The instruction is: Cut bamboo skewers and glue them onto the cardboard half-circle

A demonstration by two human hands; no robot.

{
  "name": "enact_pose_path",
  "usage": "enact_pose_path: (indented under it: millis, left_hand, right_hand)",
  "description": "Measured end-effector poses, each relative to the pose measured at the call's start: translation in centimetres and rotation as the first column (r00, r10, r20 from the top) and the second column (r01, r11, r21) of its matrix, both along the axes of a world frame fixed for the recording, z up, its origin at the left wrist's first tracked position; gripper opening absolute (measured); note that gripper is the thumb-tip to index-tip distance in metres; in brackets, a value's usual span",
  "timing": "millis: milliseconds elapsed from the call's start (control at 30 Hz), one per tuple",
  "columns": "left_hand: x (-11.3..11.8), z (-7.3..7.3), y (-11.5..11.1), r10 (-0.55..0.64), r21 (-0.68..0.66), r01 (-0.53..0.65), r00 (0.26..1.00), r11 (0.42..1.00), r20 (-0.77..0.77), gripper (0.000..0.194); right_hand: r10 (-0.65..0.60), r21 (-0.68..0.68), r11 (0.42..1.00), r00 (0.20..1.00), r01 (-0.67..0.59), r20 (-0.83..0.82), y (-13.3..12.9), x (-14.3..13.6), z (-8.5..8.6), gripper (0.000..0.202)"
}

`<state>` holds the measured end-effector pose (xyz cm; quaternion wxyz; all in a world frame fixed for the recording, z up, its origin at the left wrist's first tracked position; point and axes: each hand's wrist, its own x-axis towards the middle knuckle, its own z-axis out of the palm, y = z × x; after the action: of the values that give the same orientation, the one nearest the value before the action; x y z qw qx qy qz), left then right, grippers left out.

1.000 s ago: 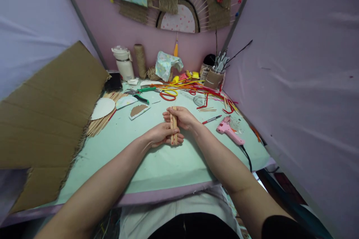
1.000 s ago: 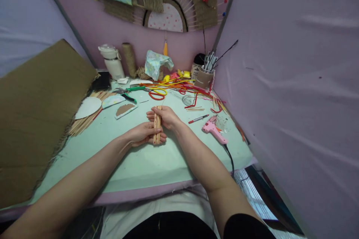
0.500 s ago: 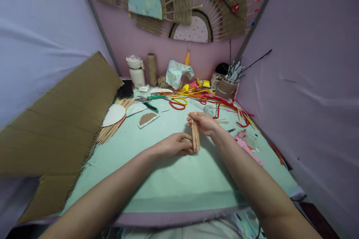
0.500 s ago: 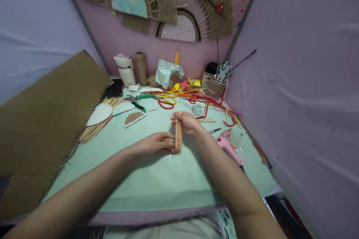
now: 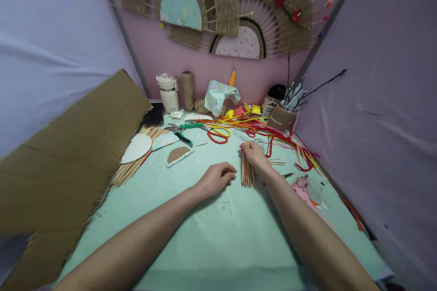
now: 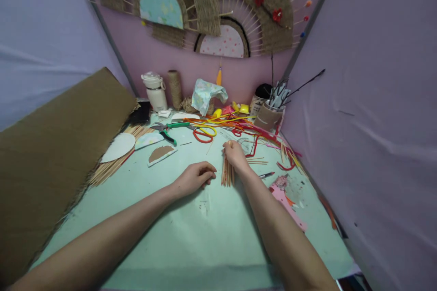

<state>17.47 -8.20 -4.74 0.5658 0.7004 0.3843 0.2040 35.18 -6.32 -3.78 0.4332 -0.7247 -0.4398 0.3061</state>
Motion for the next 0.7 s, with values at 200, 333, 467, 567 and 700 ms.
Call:
enact_pose_path:
  millis: [200,333,467,567,700]
  left_hand:
    - [-0.6,0.1,-0.3,0.011,-0.011,-0.011,1.0,1.0,0.001,0.021]
    - [-0.8,0.2,-0.5,-0.002,0.051,0.003,1.0,0.999,-0.016,0.021]
    - [-0.8,0.3,-0.5,-0.003,0.048,0.004,1.0,0.999,-0.026,0.021]
    - [-0.8,0.1,-0.4,0.003,0.056,-0.001,1.0,0.998,-0.023,0.021]
    - [-1.0,-0.2,-0.4,-0.001,0.126,0.007,0.999,0.992,-0.046,0.022]
  right_hand:
    - [0.047,-0.11,0.994,0.924,-0.006,0.379,0.4,0.2,-0.2,0.02]
    - [0.112,-0.154,0.987,0.857,-0.038,0.504,0.0,0.1,-0.1,0.027]
    - [0.148,-0.182,0.982,0.808,-0.052,0.57,-1.1,-0.3,0.7,0.033]
    - [0.162,-0.182,0.981,0.78,-0.062,0.605,-2.8,-0.3,1.7,0.036]
    - [0.27,-0.234,0.961,0.654,-0.145,0.706,-4.3,1.7,3.2,0.034]
